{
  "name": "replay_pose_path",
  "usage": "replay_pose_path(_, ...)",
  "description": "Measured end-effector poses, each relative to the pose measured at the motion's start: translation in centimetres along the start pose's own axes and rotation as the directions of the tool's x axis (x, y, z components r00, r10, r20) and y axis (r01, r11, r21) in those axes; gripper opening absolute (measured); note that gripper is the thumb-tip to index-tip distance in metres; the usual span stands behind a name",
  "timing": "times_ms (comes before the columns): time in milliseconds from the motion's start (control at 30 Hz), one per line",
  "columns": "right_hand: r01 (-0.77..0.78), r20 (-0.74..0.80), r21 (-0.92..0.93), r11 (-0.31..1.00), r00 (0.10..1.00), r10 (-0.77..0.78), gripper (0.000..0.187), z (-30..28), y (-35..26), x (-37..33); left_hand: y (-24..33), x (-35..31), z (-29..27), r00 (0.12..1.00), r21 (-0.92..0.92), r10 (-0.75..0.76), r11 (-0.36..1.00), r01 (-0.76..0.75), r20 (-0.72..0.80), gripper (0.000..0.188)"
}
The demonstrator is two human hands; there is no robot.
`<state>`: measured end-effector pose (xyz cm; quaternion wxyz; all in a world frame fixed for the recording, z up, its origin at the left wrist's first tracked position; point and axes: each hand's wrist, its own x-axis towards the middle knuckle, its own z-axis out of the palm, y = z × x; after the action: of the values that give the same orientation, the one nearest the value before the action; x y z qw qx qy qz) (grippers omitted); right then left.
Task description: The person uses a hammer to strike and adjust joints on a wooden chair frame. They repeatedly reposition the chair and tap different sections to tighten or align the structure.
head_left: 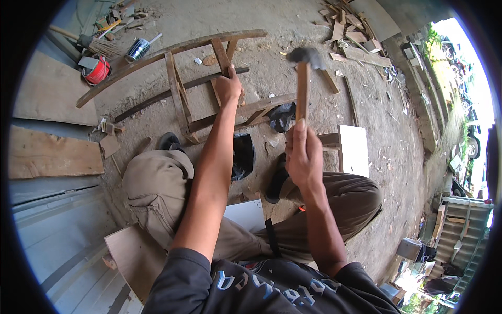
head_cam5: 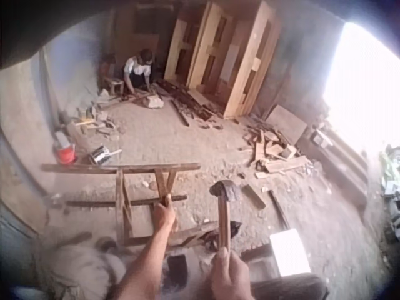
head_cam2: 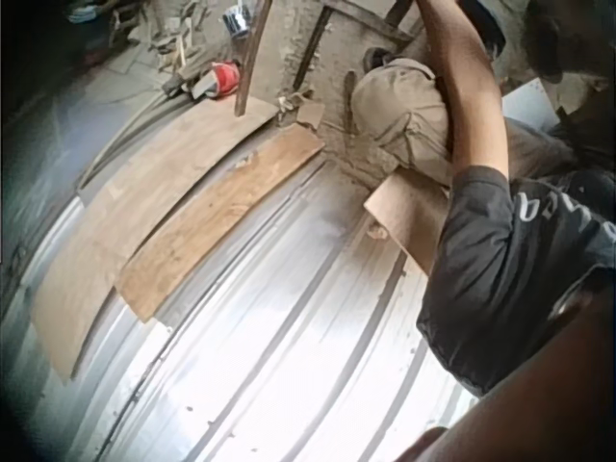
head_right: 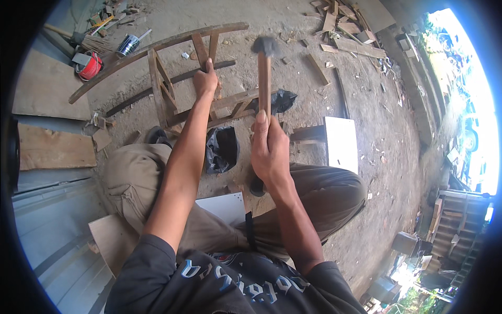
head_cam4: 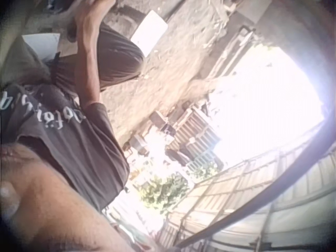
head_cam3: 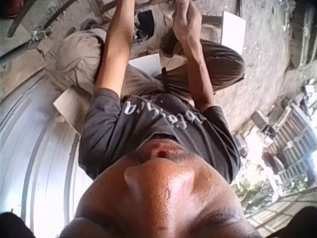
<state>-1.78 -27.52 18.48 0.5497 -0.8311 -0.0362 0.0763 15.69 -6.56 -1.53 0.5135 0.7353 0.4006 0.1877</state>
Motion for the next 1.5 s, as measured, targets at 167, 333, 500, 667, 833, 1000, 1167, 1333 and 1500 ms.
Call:
replay_pose_path(167, 0.360, -0.110, 0.104, 0.927, 0.931, -0.349, 0.045, 0.5, 0.5, 1.0, 1.3, -1.5, -0.1, 0.997, -0.026, -0.040, 0.999, 0.042, 0.068, 0.077)
replay_pose_path(333, -0.045, 0.045, -0.314, 0.948, 0.997, 0.062, 0.050, 0.7, 8.8, 0.1, 3.3, -2.9, -0.8, 0.990, 0.025, -0.047, 0.999, 0.044, 0.135, 0.078)
replay_pose_path(500, -0.150, 0.037, -0.097, 0.984, 0.987, 0.154, 0.056, 0.9, 3.6, -0.9, 1.3, -1.4, 0.1, 0.998, 0.048, -0.036, 0.998, 0.034, 0.051, 0.078)
replay_pose_path(667, 0.178, -0.046, 0.145, 0.973, 0.984, -0.173, 0.045, 0.3, -0.6, 0.2, 0.3, -0.3, 0.4, 0.999, -0.019, -0.030, 0.999, 0.031, 0.036, 0.077)
replay_pose_path(833, -0.016, 0.004, -0.223, 0.975, 1.000, 0.017, 0.047, -0.4, 7.9, 1.1, 2.3, -2.3, 0.9, 0.996, -0.003, -0.028, 1.000, 0.028, 0.084, 0.077)
replay_pose_path(1000, -0.222, 0.002, 0.114, 0.968, 0.975, 0.223, 0.047, -2.0, 4.5, -0.3, 2.8, -3.7, 0.7, 0.980, -0.008, -0.079, 0.997, 0.082, 0.181, 0.077)
replay_pose_path(1167, 0.184, -0.092, 0.197, 0.963, 0.981, -0.168, 0.047, -2.3, -2.8, 1.0, 1.4, -2.1, 0.4, 0.997, -0.021, -0.023, 0.999, 0.025, 0.080, 0.077)
replay_pose_path(1333, 0.375, -0.120, -0.072, 0.924, 0.917, -0.381, 0.047, 0.2, 6.1, 2.4, 3.0, -3.1, -0.8, 0.992, -0.094, -0.023, 0.995, 0.035, 0.126, 0.079)
replay_pose_path(1500, -0.291, 0.169, -0.146, 0.946, 0.934, 0.313, 0.051, -1.6, 6.3, -0.7, 3.8, -3.2, -1.1, 0.983, -0.007, -0.081, 0.996, 0.083, 0.166, 0.080)
